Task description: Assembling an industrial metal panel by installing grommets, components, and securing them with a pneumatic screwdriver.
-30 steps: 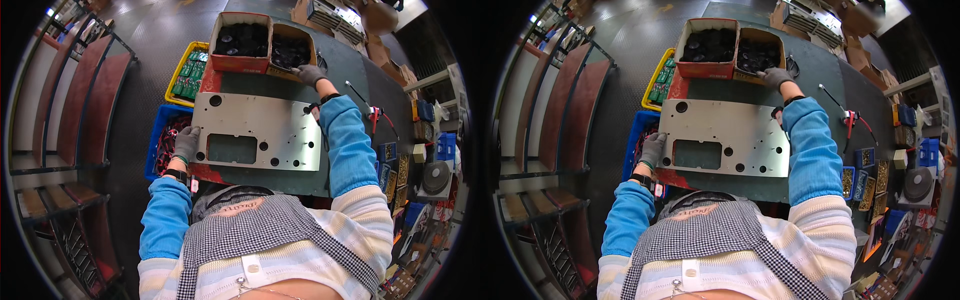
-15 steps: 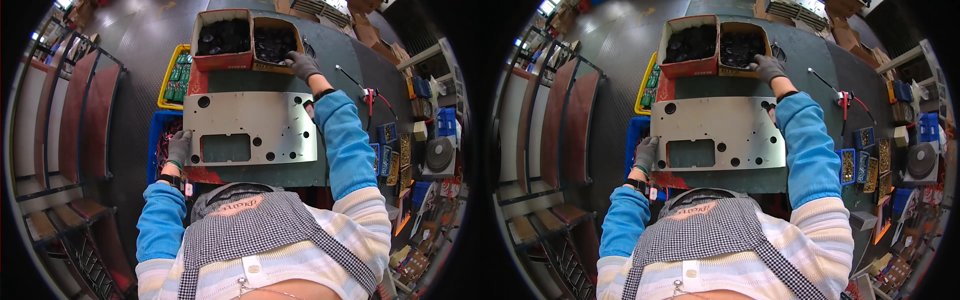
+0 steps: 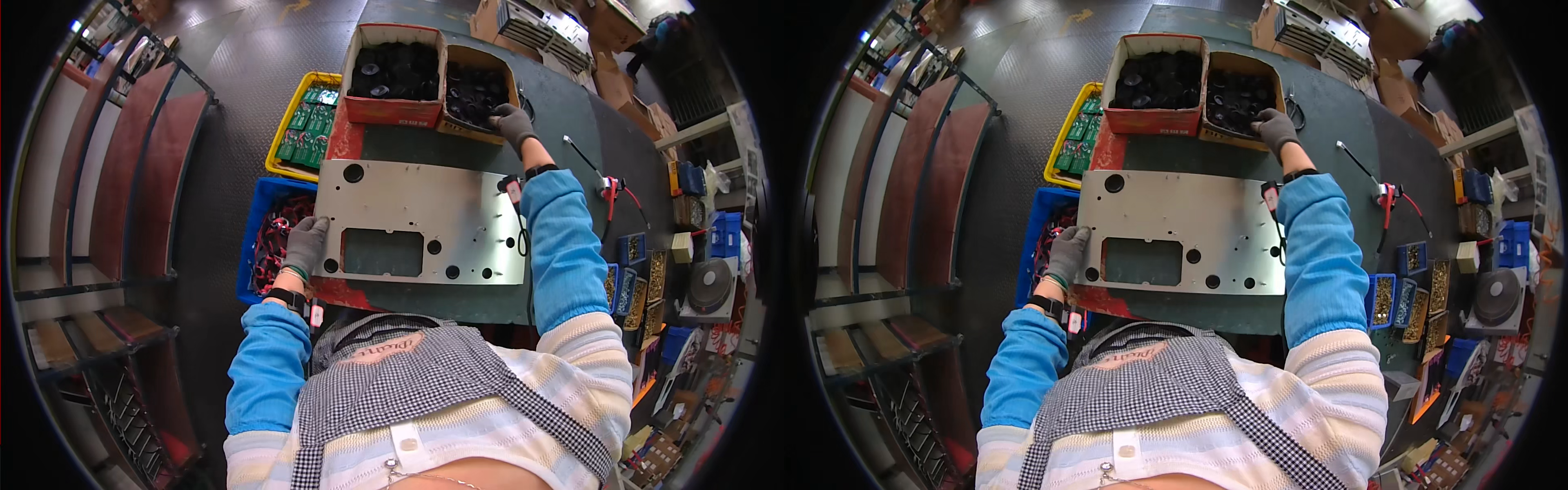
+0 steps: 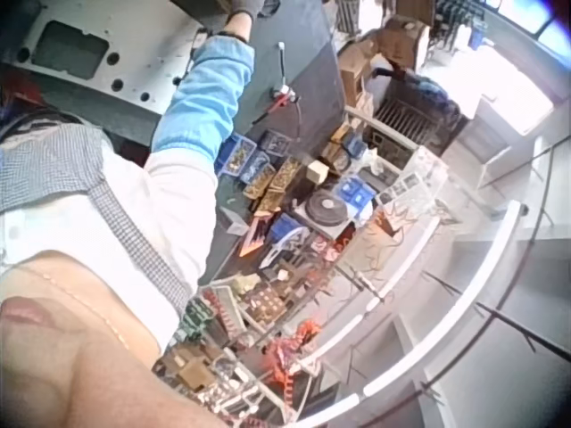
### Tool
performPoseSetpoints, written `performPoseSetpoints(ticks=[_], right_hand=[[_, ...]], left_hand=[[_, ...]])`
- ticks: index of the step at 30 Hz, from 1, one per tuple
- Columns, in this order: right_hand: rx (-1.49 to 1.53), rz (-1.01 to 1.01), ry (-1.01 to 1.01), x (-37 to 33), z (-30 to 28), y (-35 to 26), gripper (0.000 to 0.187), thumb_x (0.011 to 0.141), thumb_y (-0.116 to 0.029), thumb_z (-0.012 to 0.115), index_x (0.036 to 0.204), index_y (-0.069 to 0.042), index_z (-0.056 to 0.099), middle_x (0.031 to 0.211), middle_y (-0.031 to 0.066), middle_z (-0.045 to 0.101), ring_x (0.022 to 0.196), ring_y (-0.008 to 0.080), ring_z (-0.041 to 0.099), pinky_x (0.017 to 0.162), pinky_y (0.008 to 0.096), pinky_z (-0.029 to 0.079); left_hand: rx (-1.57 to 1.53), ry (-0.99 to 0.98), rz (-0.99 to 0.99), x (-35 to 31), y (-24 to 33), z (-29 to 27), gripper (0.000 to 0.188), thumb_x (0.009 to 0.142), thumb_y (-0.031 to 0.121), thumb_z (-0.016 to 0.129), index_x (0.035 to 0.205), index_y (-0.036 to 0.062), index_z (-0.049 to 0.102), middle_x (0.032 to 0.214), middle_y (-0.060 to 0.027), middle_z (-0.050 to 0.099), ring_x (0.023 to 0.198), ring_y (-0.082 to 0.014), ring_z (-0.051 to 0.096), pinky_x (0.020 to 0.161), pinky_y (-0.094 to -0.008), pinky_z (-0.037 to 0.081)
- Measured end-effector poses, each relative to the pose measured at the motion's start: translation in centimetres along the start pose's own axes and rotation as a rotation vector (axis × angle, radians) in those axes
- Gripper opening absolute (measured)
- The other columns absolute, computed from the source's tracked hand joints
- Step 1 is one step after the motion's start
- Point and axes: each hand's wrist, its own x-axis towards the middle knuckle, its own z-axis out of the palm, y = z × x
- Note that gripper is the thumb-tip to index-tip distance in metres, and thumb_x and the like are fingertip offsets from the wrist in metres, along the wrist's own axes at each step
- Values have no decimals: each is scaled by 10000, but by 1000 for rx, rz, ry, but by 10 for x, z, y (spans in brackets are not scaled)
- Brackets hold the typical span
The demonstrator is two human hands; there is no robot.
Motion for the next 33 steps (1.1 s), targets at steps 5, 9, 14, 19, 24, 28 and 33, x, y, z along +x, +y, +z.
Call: performPoseSetpoints(ticks=[5,9,14,19,24,28,33], right_hand=[[361,-67,112,-18,-14,11,298,818,-162,714,1089,-48,668,1003,126,706,936,233,666,821,328,505],[191,-236,150,-66,-26,3,227,801,-126,693,1018,-59,672,953,111,698,895,265,661,797,344,509],[-202,-493,-106,-172,5,-2,187,755,-97,638,936,-113,681,897,83,660,866,297,637,782,384,498],[-345,-560,-87,-232,39,-7,240,782,-117,621,1020,-144,632,869,76,649,820,298,633,717,423,493],[195,-374,-59,-252,2,15,287,799,-78,674,1081,-67,621,915,96,674,831,256,662,746,349,523],[589,218,-218,-264,-21,56,274,859,-105,655,1101,23,641,904,77,686,817,152,640,743,302,522],[109,258,183,-267,22,81,234,842,-274,662,969,-80,695,904,121,690,804,283,658,757,379,510]], left_hand=[[59,-6,-16,5,2,-2,276,941,296,608,988,29,658,805,10,638,698,-63,535,632,-253,452],[56,-25,11,6,2,-4,277,940,295,607,1003,31,662,835,-1,655,721,-71,554,654,-253,460],[62,-41,-1,6,0,-4,274,946,282,597,1029,30,667,885,-22,683,761,-85,587,696,-253,475],[87,-43,29,9,-1,-5,284,941,293,603,1030,32,668,875,-21,685,766,-84,587,696,-250,472],[65,-40,29,13,-6,-7,308,925,297,628,1059,22,662,911,-22,683,787,-93,589,711,-249,472],[33,-73,14,20,-12,-9,322,927,292,626,1090,16,653,946,-31,682,811,-105,595,727,-251,475],[48,-64,27,22,-16,-10,329,931,297,620,1095,14,654,947,-38,684,813,-115,598,738,-265,477]])
